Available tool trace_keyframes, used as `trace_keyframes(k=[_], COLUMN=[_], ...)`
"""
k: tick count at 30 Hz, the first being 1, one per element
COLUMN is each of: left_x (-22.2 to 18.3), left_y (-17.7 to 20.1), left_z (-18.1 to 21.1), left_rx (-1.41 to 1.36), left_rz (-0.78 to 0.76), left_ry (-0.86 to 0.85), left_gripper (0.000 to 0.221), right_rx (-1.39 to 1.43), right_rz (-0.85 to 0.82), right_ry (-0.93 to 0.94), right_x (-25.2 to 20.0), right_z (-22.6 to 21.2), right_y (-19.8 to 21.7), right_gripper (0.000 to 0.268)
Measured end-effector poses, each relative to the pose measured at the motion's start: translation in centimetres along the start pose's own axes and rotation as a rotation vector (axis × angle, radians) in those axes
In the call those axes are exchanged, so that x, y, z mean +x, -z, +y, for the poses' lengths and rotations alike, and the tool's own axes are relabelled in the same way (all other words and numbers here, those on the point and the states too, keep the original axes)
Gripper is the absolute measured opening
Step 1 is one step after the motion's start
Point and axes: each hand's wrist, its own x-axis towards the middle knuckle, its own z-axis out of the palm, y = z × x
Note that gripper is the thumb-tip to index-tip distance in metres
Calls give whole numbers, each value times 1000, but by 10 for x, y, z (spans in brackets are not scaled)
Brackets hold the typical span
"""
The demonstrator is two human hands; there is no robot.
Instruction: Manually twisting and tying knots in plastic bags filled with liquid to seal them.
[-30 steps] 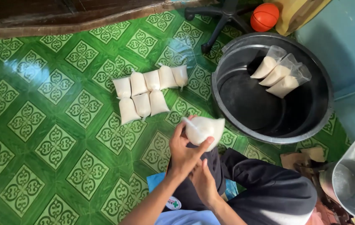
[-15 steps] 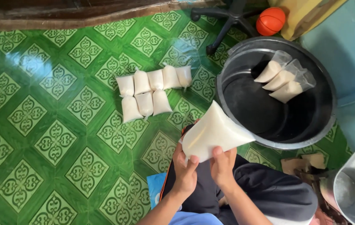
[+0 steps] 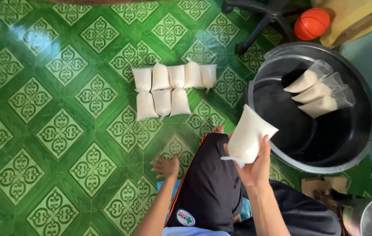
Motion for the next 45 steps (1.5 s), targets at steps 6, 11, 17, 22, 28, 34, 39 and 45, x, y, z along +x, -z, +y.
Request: trace_keyframes(k=[6, 11, 17, 22, 28, 34, 39, 45], left_x=[6, -21, -29, -26, -29, -34, -35, -36], left_y=[-48, -32, -14, -15, -15, -13, -15, -16], left_z=[-1, 21, 34, 35, 38, 46, 50, 56], left_rx=[73, 35, 139, 130, 120, 74, 149, 207], left_rz=[682, 766, 539, 575, 542, 644, 633, 650], left_ry=[9, -38, 95, 87, 86, 33, 114, 146], left_gripper=[99, 96, 106, 104, 104, 98, 95, 94], right_rx=[-96, -486, -684, -920, -962, -974, -1187, -1181], right_rz=[-64, -93, -143, -121, -31, -170, -39, -72], right_ry=[-9, 14, -62, -146, -399, -273, -29, -94], right_x=[76, 124, 213, 295, 360, 369, 390, 390], right_z=[37, 37, 60, 105, 162, 183, 202, 200], right_y=[31, 1, -31, -46, -49, -43, -20, -23], right_gripper=[56, 65, 53, 50, 63, 61, 77, 68])
